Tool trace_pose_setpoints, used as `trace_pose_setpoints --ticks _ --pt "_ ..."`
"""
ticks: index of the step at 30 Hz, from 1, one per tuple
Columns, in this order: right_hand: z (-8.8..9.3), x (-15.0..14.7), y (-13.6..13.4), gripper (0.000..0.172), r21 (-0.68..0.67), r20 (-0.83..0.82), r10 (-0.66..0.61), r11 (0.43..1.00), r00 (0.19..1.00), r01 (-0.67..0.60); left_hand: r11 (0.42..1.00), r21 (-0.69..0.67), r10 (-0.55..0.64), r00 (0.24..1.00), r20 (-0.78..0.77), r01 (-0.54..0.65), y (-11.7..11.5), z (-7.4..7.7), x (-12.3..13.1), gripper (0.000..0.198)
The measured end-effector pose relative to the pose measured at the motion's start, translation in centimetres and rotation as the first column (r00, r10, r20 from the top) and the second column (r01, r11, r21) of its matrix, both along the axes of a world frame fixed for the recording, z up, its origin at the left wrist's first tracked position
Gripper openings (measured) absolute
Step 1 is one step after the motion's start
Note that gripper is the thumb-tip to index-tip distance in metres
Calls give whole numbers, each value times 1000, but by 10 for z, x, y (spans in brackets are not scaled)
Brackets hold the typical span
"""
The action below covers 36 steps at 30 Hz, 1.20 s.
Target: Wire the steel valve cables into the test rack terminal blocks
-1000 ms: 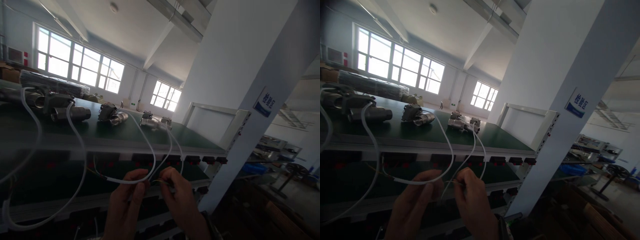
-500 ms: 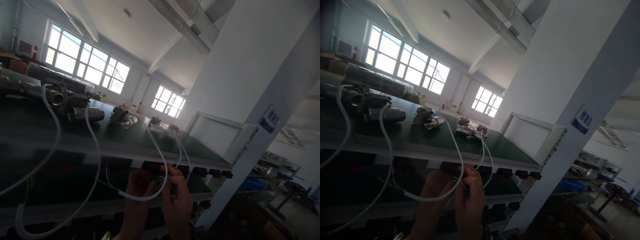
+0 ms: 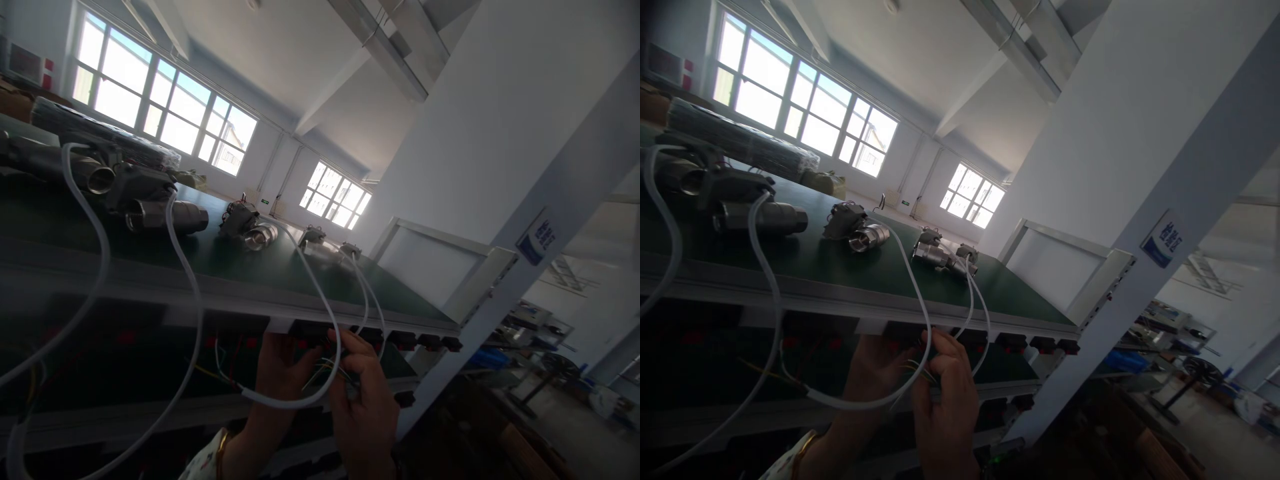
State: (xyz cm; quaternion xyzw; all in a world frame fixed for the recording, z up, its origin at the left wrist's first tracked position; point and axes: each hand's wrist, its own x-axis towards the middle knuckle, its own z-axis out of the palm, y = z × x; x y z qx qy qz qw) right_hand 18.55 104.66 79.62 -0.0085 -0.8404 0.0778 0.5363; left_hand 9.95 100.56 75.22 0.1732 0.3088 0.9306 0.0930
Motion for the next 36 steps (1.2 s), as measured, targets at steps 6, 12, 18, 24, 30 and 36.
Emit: trace_pose_setpoints --ticks 6,12,18,24,30,36 --pt "-4 0 1 15 6 -1 -22 1000 1000 23 1000 -22 11 1000 1 -11 -1 0 0 46" --pt "0 2 -1 15 62 0 -7 998 1000 7 999 -35 -22 998 -55 21 -3 0 -1 50" --pt "1 -1 -6 18 79 -27 8 997 1000 -6 992 -71 -105 992 -69 100 -9 0 -3 51" --pt "1 -3 -12 12 5 -30 -19 1000 999 20 988 -15 -154 987 -50 153 -15 -3 -3 45" --pt "6 -5 -15 13 42 -20 -67 997 998 68 982 -32 -188 981 -42 187 -19 -2 -4 39" --pt "9 -4 -17 13 40 -8 -82 996 997 82 982 -56 -181 983 -37 179 -22 1 -3 39"
